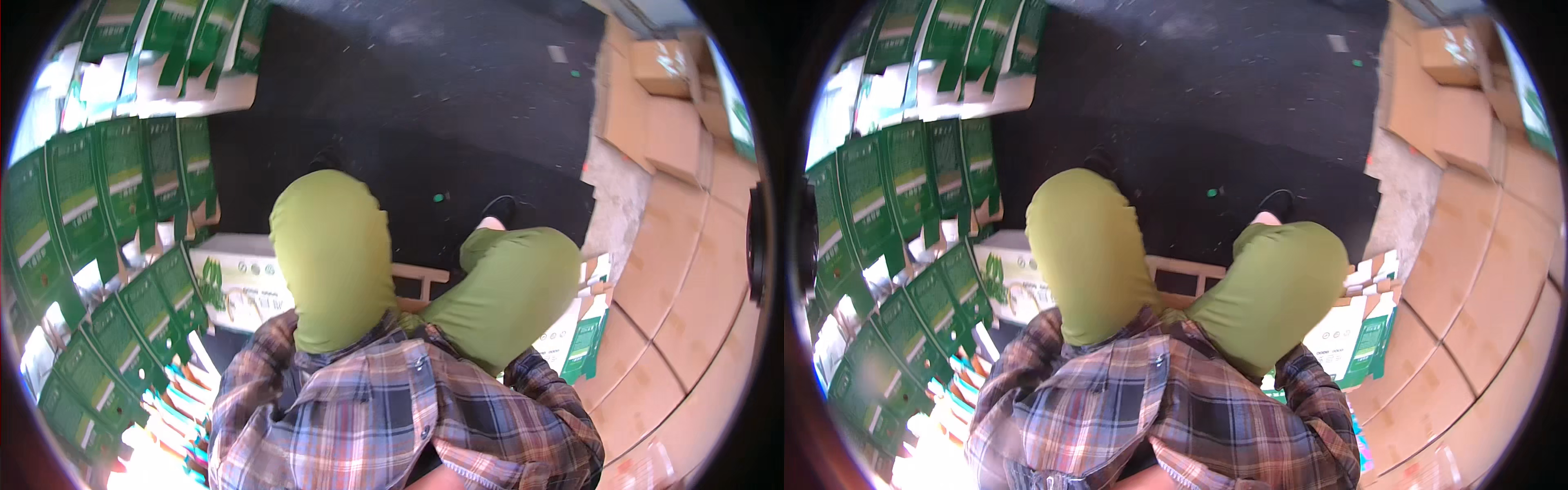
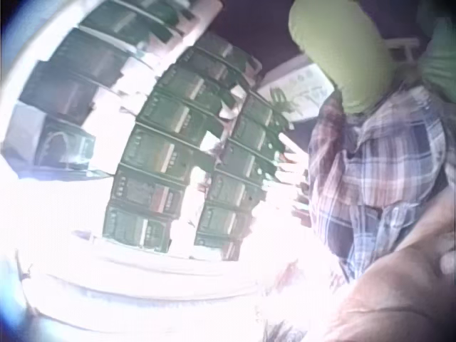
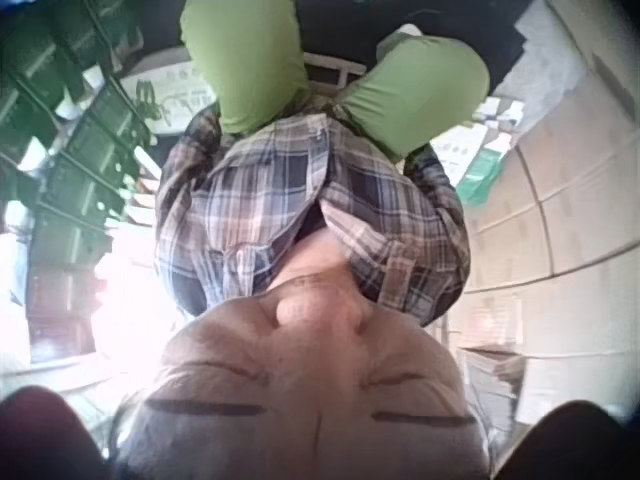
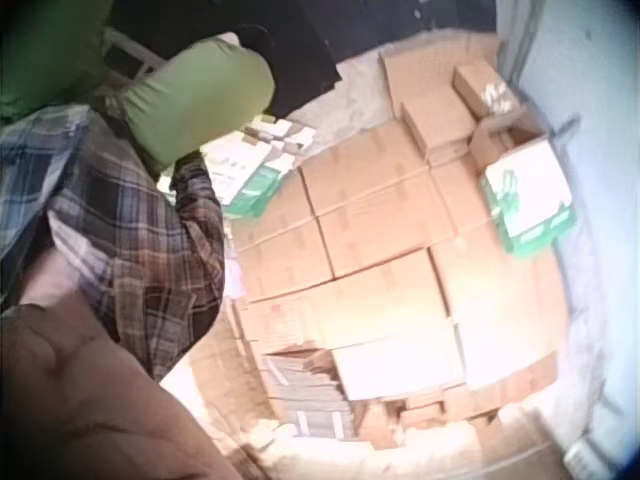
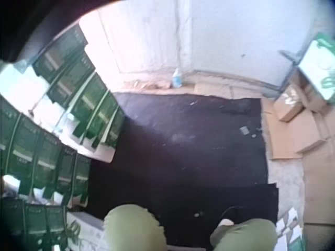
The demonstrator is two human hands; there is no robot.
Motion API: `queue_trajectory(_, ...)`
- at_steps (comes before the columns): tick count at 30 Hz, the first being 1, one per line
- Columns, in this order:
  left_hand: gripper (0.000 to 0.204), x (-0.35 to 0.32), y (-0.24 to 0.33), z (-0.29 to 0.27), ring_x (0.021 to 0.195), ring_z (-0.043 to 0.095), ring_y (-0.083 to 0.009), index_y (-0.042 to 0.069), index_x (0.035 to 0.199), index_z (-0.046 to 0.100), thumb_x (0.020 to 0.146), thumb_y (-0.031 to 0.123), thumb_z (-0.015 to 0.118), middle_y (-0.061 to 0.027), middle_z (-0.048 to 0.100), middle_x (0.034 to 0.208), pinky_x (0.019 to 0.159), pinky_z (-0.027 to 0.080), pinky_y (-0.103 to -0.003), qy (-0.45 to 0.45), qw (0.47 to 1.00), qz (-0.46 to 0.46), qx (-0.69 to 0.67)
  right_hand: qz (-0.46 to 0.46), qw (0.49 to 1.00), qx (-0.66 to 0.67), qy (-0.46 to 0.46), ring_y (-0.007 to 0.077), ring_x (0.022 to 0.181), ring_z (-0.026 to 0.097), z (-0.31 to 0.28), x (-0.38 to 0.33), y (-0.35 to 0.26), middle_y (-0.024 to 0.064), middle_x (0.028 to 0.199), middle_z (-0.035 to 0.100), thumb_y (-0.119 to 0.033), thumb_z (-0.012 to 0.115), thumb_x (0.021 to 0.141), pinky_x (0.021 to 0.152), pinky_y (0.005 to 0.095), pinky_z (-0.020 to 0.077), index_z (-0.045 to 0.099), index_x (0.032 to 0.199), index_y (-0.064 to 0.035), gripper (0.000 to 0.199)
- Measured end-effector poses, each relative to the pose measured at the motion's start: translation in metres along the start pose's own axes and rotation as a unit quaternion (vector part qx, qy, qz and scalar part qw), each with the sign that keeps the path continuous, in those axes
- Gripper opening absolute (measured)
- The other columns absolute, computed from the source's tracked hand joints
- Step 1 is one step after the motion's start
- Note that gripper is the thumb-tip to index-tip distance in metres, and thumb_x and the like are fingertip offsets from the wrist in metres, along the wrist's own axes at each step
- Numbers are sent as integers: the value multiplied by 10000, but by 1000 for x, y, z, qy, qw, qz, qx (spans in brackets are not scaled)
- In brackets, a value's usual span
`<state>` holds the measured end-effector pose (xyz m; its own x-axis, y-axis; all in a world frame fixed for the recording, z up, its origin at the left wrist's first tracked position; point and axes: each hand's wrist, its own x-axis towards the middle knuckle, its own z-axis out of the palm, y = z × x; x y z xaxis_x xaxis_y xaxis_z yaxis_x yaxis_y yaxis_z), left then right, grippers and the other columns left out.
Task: Folding and assembling cardboard boxes from flat printed sheets in a production environment.
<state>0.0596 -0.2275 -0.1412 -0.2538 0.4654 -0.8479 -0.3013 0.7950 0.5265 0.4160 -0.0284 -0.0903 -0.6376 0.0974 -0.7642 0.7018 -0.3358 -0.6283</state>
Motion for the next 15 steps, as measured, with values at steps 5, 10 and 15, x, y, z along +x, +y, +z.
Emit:
queue_trajectory(5, 273, -21, -23, -31, 816, 615, -150, 18, 1123, 603, 886, 154, 596, -71, 661, 958, 724, 511, -280, 15, 999, 4, 47, -19, 999, 20, 30, 207, 831, 628, -2, -4, 24, 42, 921, 634, -231, 587, 826, 659, 356, 496, 622, 928, -108, 164)
queue_trajectory(10, 274, -30, -20, -56, 813, 616, -151, 17, 1125, 601, 887, 150, 594, -74, 660, 959, 722, 512, -278, 29, 996, 2, 87, -33, 994, 75, 77, 206, 836, 630, 3, -17, 58, 41, 927, 636, -230, 585, 828, 661, 355, 498, 623, 933, -110, 163)
queue_trajectory(15, 274, -29, -7, -69, 810, 617, -151, 15, 1128, 600, 887, 146, 593, -77, 659, 960, 719, 513, -275, 26, 992, 26, 121, -17, 948, 238, 212, 205, 840, 631, 22, -50, 145, 39, 933, 638, -229, 583, 831, 663, 355, 500, 624, 937, -112, 163)
